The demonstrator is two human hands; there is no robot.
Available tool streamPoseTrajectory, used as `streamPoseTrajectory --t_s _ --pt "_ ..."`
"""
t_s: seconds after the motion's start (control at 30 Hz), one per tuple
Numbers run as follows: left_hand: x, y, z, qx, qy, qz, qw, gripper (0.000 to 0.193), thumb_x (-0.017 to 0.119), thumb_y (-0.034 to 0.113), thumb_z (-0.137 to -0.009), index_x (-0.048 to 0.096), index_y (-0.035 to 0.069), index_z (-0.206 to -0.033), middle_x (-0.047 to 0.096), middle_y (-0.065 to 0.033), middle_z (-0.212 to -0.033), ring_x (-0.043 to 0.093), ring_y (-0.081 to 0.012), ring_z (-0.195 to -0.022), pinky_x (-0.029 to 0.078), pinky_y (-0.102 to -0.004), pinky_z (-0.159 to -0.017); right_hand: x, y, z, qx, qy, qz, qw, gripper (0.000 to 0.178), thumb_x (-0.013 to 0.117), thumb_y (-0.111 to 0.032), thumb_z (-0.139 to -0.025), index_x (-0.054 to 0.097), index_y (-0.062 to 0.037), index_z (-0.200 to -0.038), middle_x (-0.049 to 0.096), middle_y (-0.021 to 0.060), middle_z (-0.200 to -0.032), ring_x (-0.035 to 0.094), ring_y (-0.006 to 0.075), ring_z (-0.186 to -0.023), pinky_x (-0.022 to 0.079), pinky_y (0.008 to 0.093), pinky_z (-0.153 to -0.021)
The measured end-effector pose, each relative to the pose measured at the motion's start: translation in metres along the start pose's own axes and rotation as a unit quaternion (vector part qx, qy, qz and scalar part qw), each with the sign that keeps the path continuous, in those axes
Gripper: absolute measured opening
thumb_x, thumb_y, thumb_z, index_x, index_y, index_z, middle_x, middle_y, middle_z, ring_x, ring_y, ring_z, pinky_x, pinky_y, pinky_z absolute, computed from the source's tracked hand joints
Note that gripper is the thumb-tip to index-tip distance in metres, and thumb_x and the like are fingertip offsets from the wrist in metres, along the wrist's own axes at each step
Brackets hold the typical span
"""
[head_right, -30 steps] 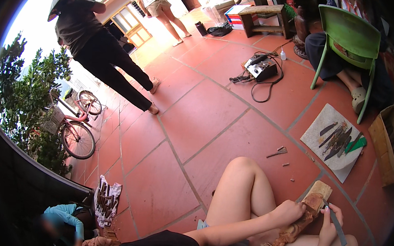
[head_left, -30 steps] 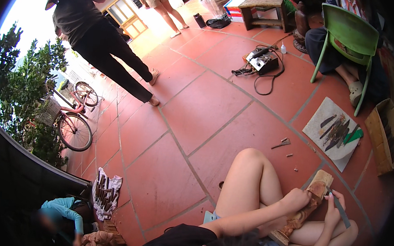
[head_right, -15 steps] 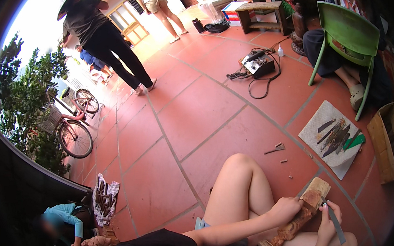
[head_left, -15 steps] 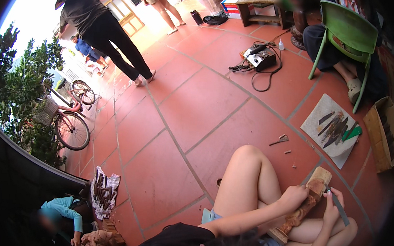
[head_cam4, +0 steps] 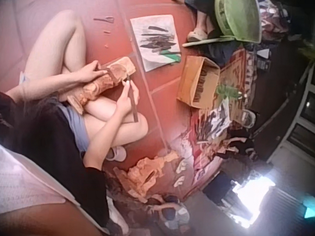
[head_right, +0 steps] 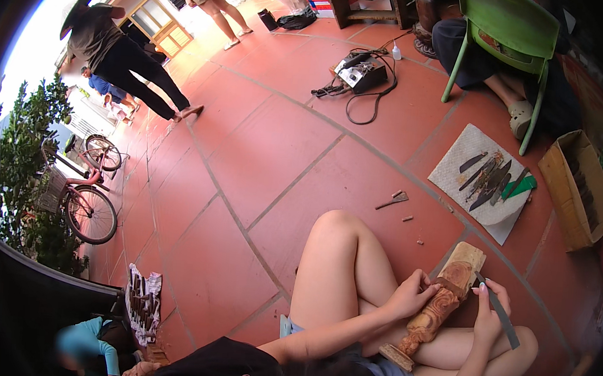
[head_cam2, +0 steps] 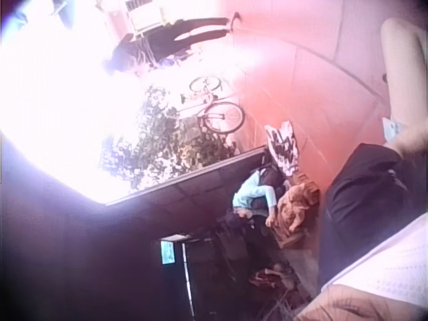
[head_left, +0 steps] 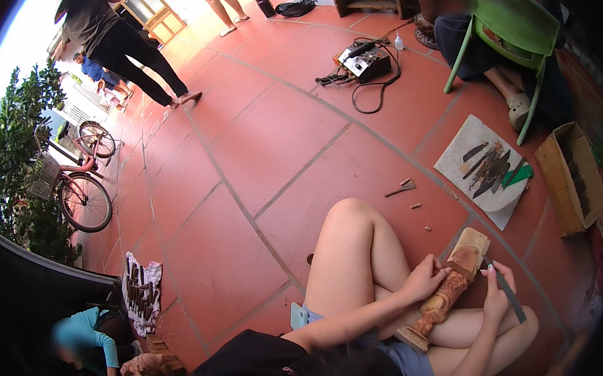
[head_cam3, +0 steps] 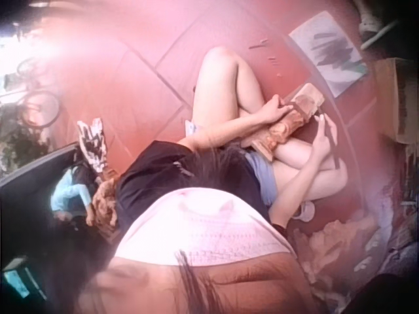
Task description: The person sits cross-legged on a tiled floor and carves a wooden figurine using a small chisel. They hold the wood steady with one hand while carefully shaping the surface with the tool in the other hand.
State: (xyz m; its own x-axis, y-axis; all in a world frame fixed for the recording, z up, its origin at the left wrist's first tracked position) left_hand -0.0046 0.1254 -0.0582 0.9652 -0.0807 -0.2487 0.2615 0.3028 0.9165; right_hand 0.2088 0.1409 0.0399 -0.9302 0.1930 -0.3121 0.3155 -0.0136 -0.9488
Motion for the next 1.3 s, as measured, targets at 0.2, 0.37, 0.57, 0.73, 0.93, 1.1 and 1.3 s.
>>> streamPoseTrajectory --t_s 0.2,0.37,0.57,0.73,0.93,1.1,1.3 --pt "0.060 -0.006 0.021 -0.261 -0.258 0.418 0.831 0.056 0.051 0.049 -0.100 0.056 0.000 -0.126 0.067 -0.0106 -0.112 0.067 -0.0178 -0.100 0.054 -0.0293 -0.087 -0.036 0.010 0.008 0.002 0.036 0.057 0.998 0.014 0.065 -0.013 -0.094 0.068 -0.0006 -0.099 0.071 0.0051 -0.083 0.062 0.0140 -0.087 0.045 0.0295 -0.085" --pt "0.066 -0.008 0.023 -0.223 -0.309 0.435 0.816 0.048 0.059 0.035 -0.098 0.050 -0.001 -0.128 0.064 -0.0083 -0.107 0.065 -0.0150 -0.094 0.054 -0.0302 -0.081 -0.020 -0.038 0.031 -0.073 0.007 0.118 0.990 0.020 0.062 -0.015 -0.096 0.071 0.0017 -0.103 0.069 0.0054 -0.077 0.059 0.0170 -0.083 0.044 0.0312 -0.081" --pt "0.051 0.008 0.030 -0.053 -0.306 0.228 0.923 0.086 0.085 0.018 -0.068 0.032 -0.008 -0.131 0.056 -0.0177 -0.117 0.058 -0.0233 -0.108 0.048 -0.0342 -0.094 0.002 -0.041 0.067 -0.048 -0.007 0.127 0.991 0.018 0.064 -0.014 -0.093 0.070 -0.0012 -0.104 0.069 0.0089 -0.091 0.061 0.0248 -0.086 0.044 0.0352 -0.082" --pt "0.046 0.000 0.030 -0.057 -0.270 0.161 0.947 0.090 0.086 0.019 -0.064 0.033 -0.010 -0.130 0.056 -0.0209 -0.118 0.057 -0.0268 -0.112 0.047 -0.0358 -0.097 0.011 -0.054 0.063 -0.123 -0.013 0.229 0.966 0.017 0.068 -0.014 -0.089 0.070 -0.0027 -0.102 0.068 0.0089 -0.099 0.062 0.0266 -0.090 0.045 0.0355 -0.084" --pt "0.044 -0.003 0.027 -0.049 -0.257 0.159 0.952 0.085 0.085 0.017 -0.064 0.034 -0.011 -0.126 0.055 -0.0238 -0.119 0.058 -0.0288 -0.113 0.048 -0.0367 -0.095 0.028 -0.054 0.050 -0.173 -0.058 0.330 0.926 0.016 0.067 -0.018 -0.089 0.070 -0.0052 -0.098 0.070 0.0059 -0.105 0.064 0.0228 -0.095 0.044 0.0409 -0.092" --pt "0.044 0.006 0.026 -0.021 -0.248 0.122 0.961 0.084 0.083 0.017 -0.064 0.033 -0.012 -0.126 0.057 -0.0247 -0.117 0.059 -0.0303 -0.112 0.048 -0.0367 -0.094 0.035 -0.053 0.035 -0.216 -0.108 0.336 0.910 0.012 0.065 -0.016 -0.089 0.070 -0.0063 -0.092 0.071 0.0049 -0.103 0.065 0.0216 -0.096 0.041 0.0415 -0.098" --pt "0.042 0.009 0.026 -0.016 -0.234 0.086 0.968 0.089 0.083 0.018 -0.062 0.031 -0.014 -0.128 0.058 -0.0277 -0.116 0.061 -0.0333 -0.111 0.049 -0.0374 -0.094 0.032 -0.048 0.035 -0.165 -0.037 0.322 0.931 0.017 0.062 -0.021 -0.094 0.073 -0.0085 -0.097 0.072 0.0042 -0.093 0.067 0.0182 -0.090 0.040 0.0402 -0.100"
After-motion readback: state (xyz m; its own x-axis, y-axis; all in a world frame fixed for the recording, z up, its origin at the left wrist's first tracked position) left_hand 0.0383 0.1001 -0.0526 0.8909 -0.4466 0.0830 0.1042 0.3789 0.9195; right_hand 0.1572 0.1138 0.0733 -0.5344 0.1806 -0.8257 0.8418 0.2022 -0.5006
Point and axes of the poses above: each hand's wrist, its own z-axis away from the middle knuckle, its own x-axis out of the palm, y = z × x, the point moved 8 cm from there along -z, towards the middle knuckle
